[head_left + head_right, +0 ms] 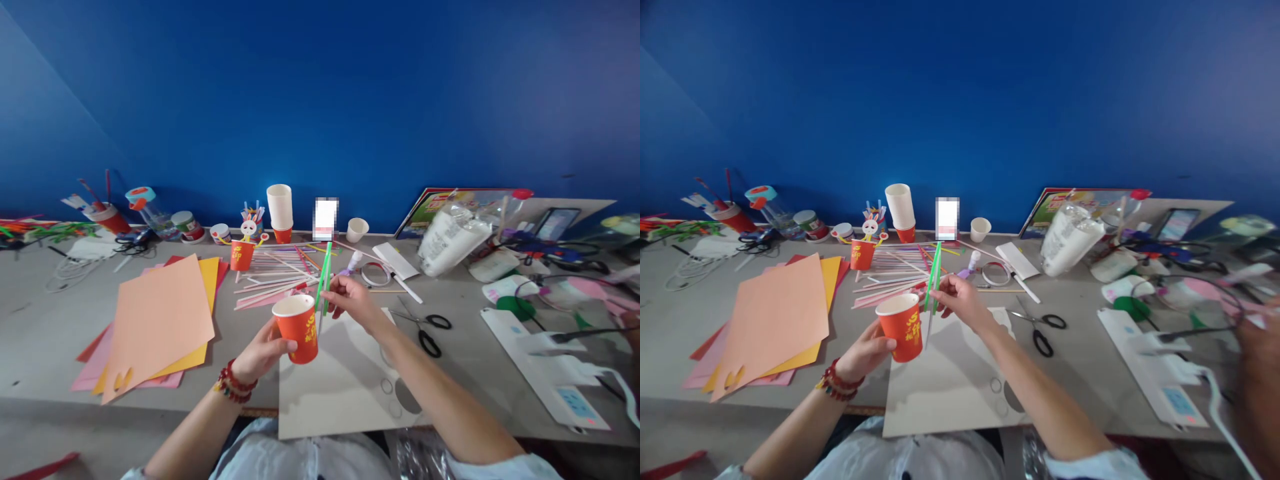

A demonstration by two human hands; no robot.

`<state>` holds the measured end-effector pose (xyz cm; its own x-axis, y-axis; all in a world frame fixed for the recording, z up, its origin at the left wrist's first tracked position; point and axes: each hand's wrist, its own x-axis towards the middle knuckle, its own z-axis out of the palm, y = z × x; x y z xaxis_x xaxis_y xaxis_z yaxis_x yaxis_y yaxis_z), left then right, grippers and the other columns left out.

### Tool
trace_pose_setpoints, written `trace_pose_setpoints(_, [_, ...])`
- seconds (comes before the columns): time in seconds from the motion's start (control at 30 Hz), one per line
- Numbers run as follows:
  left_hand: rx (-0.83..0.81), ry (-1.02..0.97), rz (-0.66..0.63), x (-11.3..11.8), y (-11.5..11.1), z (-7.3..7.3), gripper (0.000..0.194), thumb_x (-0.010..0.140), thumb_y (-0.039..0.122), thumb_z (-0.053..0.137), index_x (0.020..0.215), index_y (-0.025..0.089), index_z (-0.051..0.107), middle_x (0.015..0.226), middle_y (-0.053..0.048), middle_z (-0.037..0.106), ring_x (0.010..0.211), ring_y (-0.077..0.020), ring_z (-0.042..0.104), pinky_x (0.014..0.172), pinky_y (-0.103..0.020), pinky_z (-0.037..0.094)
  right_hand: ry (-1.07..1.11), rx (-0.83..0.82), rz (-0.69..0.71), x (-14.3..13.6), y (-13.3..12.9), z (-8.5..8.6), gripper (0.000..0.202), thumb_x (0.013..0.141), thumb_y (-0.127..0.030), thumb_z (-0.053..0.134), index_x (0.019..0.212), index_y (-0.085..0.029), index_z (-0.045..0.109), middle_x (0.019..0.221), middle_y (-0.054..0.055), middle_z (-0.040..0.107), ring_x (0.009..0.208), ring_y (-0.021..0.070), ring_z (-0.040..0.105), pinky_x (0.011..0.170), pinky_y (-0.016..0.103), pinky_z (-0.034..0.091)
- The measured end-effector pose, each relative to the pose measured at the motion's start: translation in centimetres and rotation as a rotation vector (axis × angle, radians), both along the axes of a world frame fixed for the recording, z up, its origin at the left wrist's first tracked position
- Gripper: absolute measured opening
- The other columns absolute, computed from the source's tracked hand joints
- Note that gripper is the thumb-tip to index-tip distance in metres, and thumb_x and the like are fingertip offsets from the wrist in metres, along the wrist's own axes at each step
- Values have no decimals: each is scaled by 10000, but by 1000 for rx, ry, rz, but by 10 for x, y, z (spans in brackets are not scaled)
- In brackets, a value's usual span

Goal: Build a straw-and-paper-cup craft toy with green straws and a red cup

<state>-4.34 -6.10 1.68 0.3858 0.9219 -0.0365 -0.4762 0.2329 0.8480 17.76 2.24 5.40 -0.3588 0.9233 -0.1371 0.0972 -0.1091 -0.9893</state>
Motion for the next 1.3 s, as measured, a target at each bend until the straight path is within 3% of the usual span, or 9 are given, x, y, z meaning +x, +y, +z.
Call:
trace_pose_setpoints(0.23, [25,-31,-103,11,-4,11,637,719,303,802,1307,196,582,1306,-165,636,1236,-387,560,1009,-501,449,81,150,-43,-5,-18,12,378,745,-473,788,803,-202,531,710,-29,610,574,119,602,539,246,530])
trace_pose_setpoints(0.53, [124,98,-150,13,-9,19,630,721,295,813,1299,181,592,1288,-177,647,1203,-388,584,1018,-512,448,106,144,-3,-6,-26,19,368,763,-442,779,909,-216,528,759,-24,598,631,129,592,546,236,511])
trace_pose_setpoints(0.7, [138,145,-130,14,-10,14,664,695,328,838,1289,175,583,1226,-175,663,1135,-376,609,970,-493,464,-79,201,80,1,-29,19,301,818,-488,713,852,-201,631,749,14,661,696,170,629,609,255,513])
trace_pose_setpoints(0.93, [327,377,-20,11,-13,7,733,716,259,816,1378,223,502,1253,-128,632,1136,-323,592,1004,-427,456,-370,417,18,2,-36,30,240,893,-444,638,874,-214,702,749,26,713,701,182,656,544,235,488])
trace_pose_setpoints(1.03, [414,485,9,9,-11,8,711,748,250,780,1394,226,482,1280,-126,614,1156,-318,579,1013,-421,451,-358,508,-54,11,-38,42,233,896,-432,637,877,-213,713,784,39,733,712,193,674,557,252,525])
trace_pose_setpoints(1.17, [514,607,81,4,-7,6,699,740,240,779,1380,225,497,1351,-137,576,1239,-341,527,1061,-442,406,-257,709,-296,32,-43,67,133,884,-350,685,918,-227,721,882,41,756,777,205,709,686,300,577])
trace_pose_setpoints(1.3, [540,704,94,4,-4,5,695,760,244,762,1392,239,471,1351,-136,577,1226,-334,544,1048,-433,413,-62,781,-407,43,-54,86,81,886,-275,696,965,-266,711,885,39,753,746,201,713,588,284,573])
